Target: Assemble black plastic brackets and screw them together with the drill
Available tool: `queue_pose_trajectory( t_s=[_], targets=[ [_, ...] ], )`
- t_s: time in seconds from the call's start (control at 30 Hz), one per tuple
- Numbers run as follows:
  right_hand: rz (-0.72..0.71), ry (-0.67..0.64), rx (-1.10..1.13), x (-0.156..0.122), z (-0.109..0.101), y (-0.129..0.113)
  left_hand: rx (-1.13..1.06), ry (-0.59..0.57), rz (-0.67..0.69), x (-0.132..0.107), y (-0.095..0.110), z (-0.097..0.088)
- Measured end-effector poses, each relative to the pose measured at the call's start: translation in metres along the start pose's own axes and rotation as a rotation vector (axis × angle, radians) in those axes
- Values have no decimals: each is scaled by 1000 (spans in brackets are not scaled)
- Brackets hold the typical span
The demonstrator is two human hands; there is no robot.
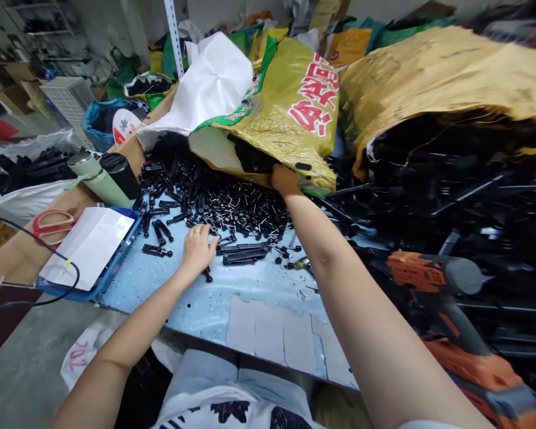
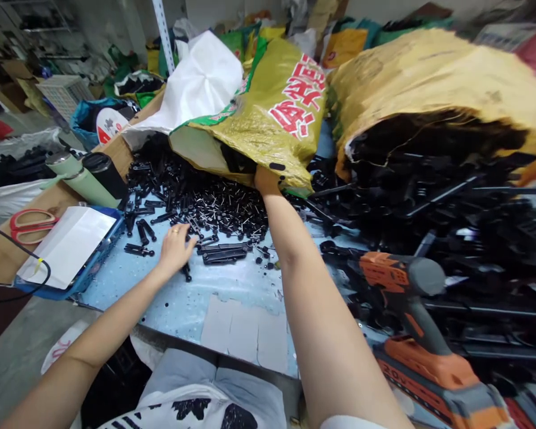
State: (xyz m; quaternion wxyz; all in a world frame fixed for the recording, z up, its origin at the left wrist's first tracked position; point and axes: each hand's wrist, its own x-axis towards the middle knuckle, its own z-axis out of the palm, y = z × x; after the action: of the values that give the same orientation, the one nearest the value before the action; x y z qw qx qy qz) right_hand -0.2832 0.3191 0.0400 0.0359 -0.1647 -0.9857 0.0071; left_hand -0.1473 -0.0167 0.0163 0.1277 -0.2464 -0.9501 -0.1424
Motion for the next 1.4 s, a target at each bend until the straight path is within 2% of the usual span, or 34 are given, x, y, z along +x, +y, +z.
queue_pose_trajectory(
  t_s=[0.07,0.13,0.27,0.37,0.43,0.5,0.53,0.57,0.63,0.7,0.73,0.77,0.83,0.9,0.93,1.0,1.07,1.17,1.27,1.33,1.4],
  targets=[
    [7,-52,-38,8,0,0,89,-85,-187,17,-24,-2],
    [-28,-63,-83,10,1,0,137,-198,-339,34,-38,2],
    [-87,26,-101,-3,-3,3,47,-406,-567,57,-44,16],
    [-172,149,20,-34,-19,4,-11,-415,-611,60,-42,24],
    [-265,237,189,-74,-36,1,-37,-381,-621,55,-41,22],
    [-371,275,393,-129,-54,-5,-101,-290,-579,44,-39,14],
    [-415,247,499,-161,-60,-7,-156,-230,-527,36,-38,8],
    [-453,158,600,-193,-63,-9,-224,-171,-453,27,-35,3],
    [-542,-168,771,-252,-60,-11,-376,-94,-279,1,-25,-8],
    [-588,-504,822,-299,-43,-10,-498,-122,-137,-30,-10,-15],
    [-566,-576,802,-316,-32,-9,-539,-164,-82,-47,-1,-16],
    [-508,-556,760,-330,-20,-8,-558,-211,-38,-63,9,-15],
    [-320,-336,641,-351,1,-8,-500,-293,40,-95,26,-13],
    [-124,-103,511,-367,15,-14,-342,-305,82,-122,39,-10],
    [-49,-42,451,-373,18,-18,-250,-281,81,-134,42,-9],
    [57,-13,357,-384,22,-27,-105,-212,62,-153,43,-8],
    [101,-31,325,-390,25,-32,-56,-176,71,-167,37,-9],
    [28,-99,460,-393,26,-28,-181,-164,138,-176,24,-16],
    [-126,-174,703,-393,17,-18,-373,-68,198,-167,21,-39],
    [-300,-188,755,-396,6,-12,-406,-22,274,-154,29,-59],
    [-510,-204,683,-402,-4,-8,-348,-12,361,-141,42,-74]
  ],
)
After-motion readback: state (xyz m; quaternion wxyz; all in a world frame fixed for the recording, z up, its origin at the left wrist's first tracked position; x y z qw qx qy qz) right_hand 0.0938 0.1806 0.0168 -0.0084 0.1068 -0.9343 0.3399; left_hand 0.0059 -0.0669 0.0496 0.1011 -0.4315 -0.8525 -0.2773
